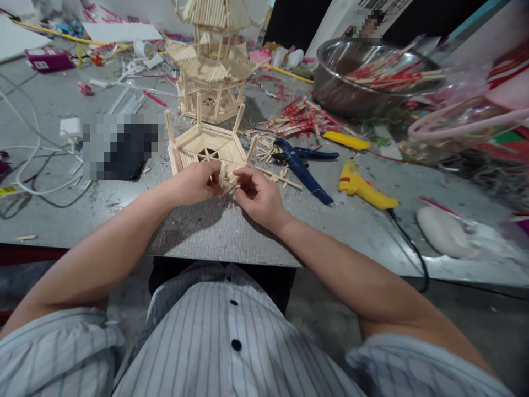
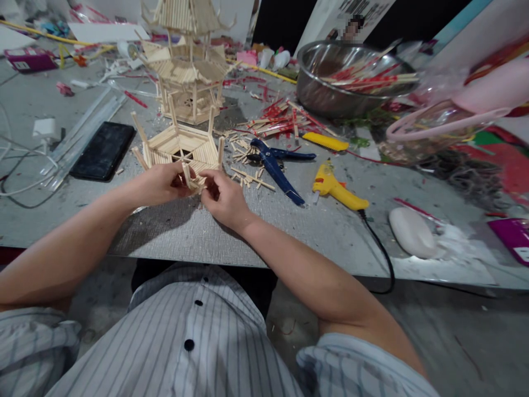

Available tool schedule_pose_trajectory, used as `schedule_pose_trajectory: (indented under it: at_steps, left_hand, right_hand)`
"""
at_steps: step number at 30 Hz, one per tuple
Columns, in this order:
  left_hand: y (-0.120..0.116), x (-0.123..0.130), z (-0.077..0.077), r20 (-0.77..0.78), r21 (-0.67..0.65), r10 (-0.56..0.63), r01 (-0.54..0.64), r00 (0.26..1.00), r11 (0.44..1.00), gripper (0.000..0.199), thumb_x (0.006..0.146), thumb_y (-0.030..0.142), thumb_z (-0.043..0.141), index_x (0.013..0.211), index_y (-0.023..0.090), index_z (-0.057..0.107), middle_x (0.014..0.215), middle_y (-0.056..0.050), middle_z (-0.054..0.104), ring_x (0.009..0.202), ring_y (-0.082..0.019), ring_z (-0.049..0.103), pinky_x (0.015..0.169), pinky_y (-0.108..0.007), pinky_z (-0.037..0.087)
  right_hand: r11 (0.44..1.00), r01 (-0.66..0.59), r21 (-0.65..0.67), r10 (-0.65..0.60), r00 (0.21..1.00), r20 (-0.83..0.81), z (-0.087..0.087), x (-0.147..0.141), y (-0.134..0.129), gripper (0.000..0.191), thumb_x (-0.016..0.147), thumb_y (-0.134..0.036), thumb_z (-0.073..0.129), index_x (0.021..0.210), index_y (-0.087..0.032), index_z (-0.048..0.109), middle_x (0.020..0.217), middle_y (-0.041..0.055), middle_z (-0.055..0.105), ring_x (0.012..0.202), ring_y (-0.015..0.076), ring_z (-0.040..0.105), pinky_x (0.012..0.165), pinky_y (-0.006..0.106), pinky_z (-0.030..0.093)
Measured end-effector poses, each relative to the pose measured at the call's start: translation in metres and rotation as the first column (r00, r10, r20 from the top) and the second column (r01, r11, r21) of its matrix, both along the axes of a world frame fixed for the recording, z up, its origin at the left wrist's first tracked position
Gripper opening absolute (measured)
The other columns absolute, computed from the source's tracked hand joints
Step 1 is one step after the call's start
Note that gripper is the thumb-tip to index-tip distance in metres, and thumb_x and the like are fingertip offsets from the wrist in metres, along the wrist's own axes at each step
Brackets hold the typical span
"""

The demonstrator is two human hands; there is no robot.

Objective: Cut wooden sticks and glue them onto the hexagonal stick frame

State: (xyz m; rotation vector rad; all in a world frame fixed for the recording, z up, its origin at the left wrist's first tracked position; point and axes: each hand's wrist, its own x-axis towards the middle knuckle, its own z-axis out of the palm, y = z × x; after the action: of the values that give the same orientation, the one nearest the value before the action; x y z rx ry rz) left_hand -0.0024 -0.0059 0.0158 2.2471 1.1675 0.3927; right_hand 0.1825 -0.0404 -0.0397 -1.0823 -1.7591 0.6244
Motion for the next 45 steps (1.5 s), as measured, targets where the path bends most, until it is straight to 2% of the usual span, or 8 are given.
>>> schedule_pose_trajectory:
  at_steps: [4, 8, 15, 20, 28, 34, 40, 45]
  left_hand:
    - [0.001, 0.000, 0.001, -0.009, -0.008, -0.002, 0.002, 1.000, 1.000, 0.016, 0.072, 0.024, 0.060, 0.086, 0.017, 0.060, 0.076, -0.002, 0.064, 0.071, -0.014, 0.057, 0.066, -0.025, 0.040]
    - [0.003, -0.001, 0.000, -0.014, -0.005, -0.010, 0.010, 1.000, 1.000, 0.018, 0.072, 0.023, 0.060, 0.089, 0.016, 0.062, 0.078, -0.003, 0.066, 0.072, -0.014, 0.058, 0.065, -0.024, 0.039]
    - [0.006, -0.001, -0.005, 0.028, -0.013, -0.004, 0.004, 1.000, 1.000, 0.017, 0.072, 0.022, 0.060, 0.087, 0.016, 0.063, 0.079, -0.002, 0.067, 0.072, -0.013, 0.057, 0.065, -0.024, 0.041]
    - [0.005, 0.004, -0.009, 0.070, -0.016, 0.036, -0.035, 0.997, 0.999, 0.010, 0.071, 0.019, 0.058, 0.080, 0.017, 0.061, 0.072, -0.001, 0.063, 0.067, -0.012, 0.054, 0.062, -0.025, 0.041]
    - [0.003, 0.012, -0.013, 0.148, -0.025, 0.081, -0.078, 0.986, 0.997, 0.003, 0.072, 0.020, 0.057, 0.074, 0.018, 0.058, 0.069, -0.001, 0.060, 0.066, -0.012, 0.052, 0.062, -0.027, 0.043]
    - [0.008, 0.008, -0.019, 0.155, -0.018, 0.049, -0.046, 0.987, 0.999, 0.009, 0.073, 0.027, 0.059, 0.074, 0.018, 0.058, 0.069, -0.001, 0.059, 0.065, -0.012, 0.052, 0.063, -0.027, 0.043]
    - [0.008, 0.007, -0.017, 0.149, -0.009, 0.045, -0.044, 0.988, 0.999, 0.009, 0.074, 0.026, 0.059, 0.074, 0.017, 0.059, 0.068, -0.002, 0.059, 0.064, -0.012, 0.052, 0.062, -0.027, 0.042]
    - [0.007, 0.009, -0.017, 0.184, 0.007, 0.049, -0.052, 0.982, 0.999, 0.006, 0.072, 0.021, 0.061, 0.073, 0.015, 0.059, 0.065, 0.001, 0.057, 0.061, -0.010, 0.050, 0.061, -0.025, 0.040]
  right_hand:
    - [1.000, 0.023, 0.018, -0.024, 0.999, 0.028, 0.003, 0.000, 0.001, 0.012, 0.072, -0.018, 0.053, 0.082, -0.021, 0.061, 0.073, 0.0006, 0.061, 0.064, 0.0128, 0.054, 0.064, 0.029, 0.046]
    - [0.982, -0.007, -0.191, -0.010, 0.996, -0.087, 0.004, 0.000, 0.003, 0.008, 0.072, -0.018, 0.052, 0.074, -0.021, 0.058, 0.064, -0.0020, 0.058, 0.054, 0.0102, 0.051, 0.052, 0.025, 0.042]
    - [0.780, -0.159, -0.605, 0.004, 0.968, -0.251, 0.026, 0.004, 0.011, 0.005, 0.079, -0.015, 0.050, 0.079, -0.021, 0.051, 0.041, -0.0119, 0.037, 0.029, 0.0054, 0.028, 0.032, 0.019, 0.021]
    - [0.847, -0.185, -0.498, 0.113, 0.979, -0.171, 0.039, 0.018, 0.021, 0.009, 0.080, -0.018, 0.059, 0.088, -0.019, 0.054, 0.046, -0.0122, 0.034, 0.037, 0.0053, 0.030, 0.038, 0.020, 0.021]
    - [0.927, -0.134, -0.351, 0.108, 0.990, -0.093, 0.022, 0.024, 0.005, 0.016, 0.079, -0.019, 0.058, 0.095, -0.019, 0.056, 0.048, -0.0116, 0.041, 0.039, 0.0061, 0.038, 0.043, 0.022, 0.029]
    - [0.815, -0.198, -0.545, 0.007, 0.944, -0.331, 0.026, 0.017, 0.004, 0.022, 0.076, -0.017, 0.054, 0.097, -0.020, 0.050, 0.055, -0.0090, 0.052, 0.035, 0.0087, 0.048, 0.032, 0.021, 0.033]
    - [0.667, -0.358, -0.654, -0.084, 0.836, -0.543, 0.032, 0.016, 0.008, 0.011, 0.074, -0.012, 0.045, 0.078, -0.018, 0.053, 0.047, -0.0084, 0.042, 0.030, 0.0052, 0.034, 0.029, 0.018, 0.023]
    - [0.648, -0.367, -0.667, -0.137, 0.805, -0.577, 0.032, 0.012, 0.008, 0.015, 0.083, -0.027, 0.051, 0.073, -0.017, 0.054, 0.045, -0.0079, 0.041, 0.031, 0.0039, 0.033, 0.031, 0.017, 0.020]
